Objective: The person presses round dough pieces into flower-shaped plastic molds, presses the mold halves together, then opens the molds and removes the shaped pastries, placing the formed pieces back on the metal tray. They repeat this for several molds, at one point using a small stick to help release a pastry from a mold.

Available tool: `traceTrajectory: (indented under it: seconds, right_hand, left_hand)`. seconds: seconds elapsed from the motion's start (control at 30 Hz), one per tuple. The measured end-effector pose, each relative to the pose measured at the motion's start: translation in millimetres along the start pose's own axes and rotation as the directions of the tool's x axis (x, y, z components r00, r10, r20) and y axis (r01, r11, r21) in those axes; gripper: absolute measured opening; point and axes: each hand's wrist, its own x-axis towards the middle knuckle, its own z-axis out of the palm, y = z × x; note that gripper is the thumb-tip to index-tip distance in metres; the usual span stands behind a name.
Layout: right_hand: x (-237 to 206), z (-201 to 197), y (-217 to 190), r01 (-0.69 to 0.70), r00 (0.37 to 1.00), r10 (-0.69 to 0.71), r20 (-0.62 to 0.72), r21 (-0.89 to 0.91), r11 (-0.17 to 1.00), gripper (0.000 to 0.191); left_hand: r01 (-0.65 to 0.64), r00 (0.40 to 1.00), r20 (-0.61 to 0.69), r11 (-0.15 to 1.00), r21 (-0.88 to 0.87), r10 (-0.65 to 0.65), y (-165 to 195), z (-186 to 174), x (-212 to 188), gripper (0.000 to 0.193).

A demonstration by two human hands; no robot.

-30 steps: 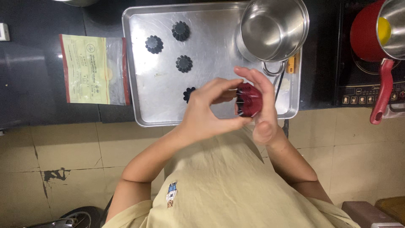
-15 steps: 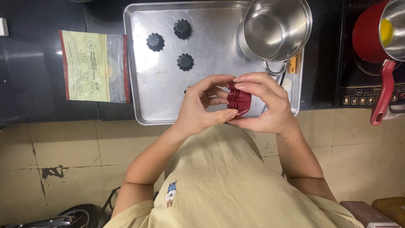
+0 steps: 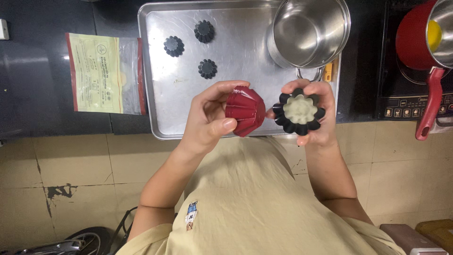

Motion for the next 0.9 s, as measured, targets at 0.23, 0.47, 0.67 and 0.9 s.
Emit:
traceTrajectory:
  seconds: [0.23, 0.47, 0.67, 0.9]
  right_hand:
    - [-1, -10, 8, -0.005, 0.988, -0.046, 0.148, 0.325, 0.946, 0.081]
    - [11, 10, -1, 0.039, 0.997, -0.049, 0.067, 0.142, 0.989, 0.076]
    - [29, 35, -33, 0.185, 0.981, -0.071, 0.179, -0.775, 0.604, 0.072]
    - [38, 49, -36, 0.212, 0.975, -0.042, 0.22, -0.845, 0.492, 0.064]
  left_hand:
    - [-0.019, 1.0, 0.019, 0.997, 0.075, 0.018, 13, 10, -9, 0.076]
    - [-0.042, 0.998, 0.041, 0.997, 0.062, 0.039, 14, 17, -14, 0.072]
    - [-0.043, 0.997, -0.034, 0.877, 0.479, 0.067, 9, 22, -7, 0.07]
    - [-0.048, 0.997, -0.02, 0.844, 0.535, 0.07, 1, 26, 0, 0.074]
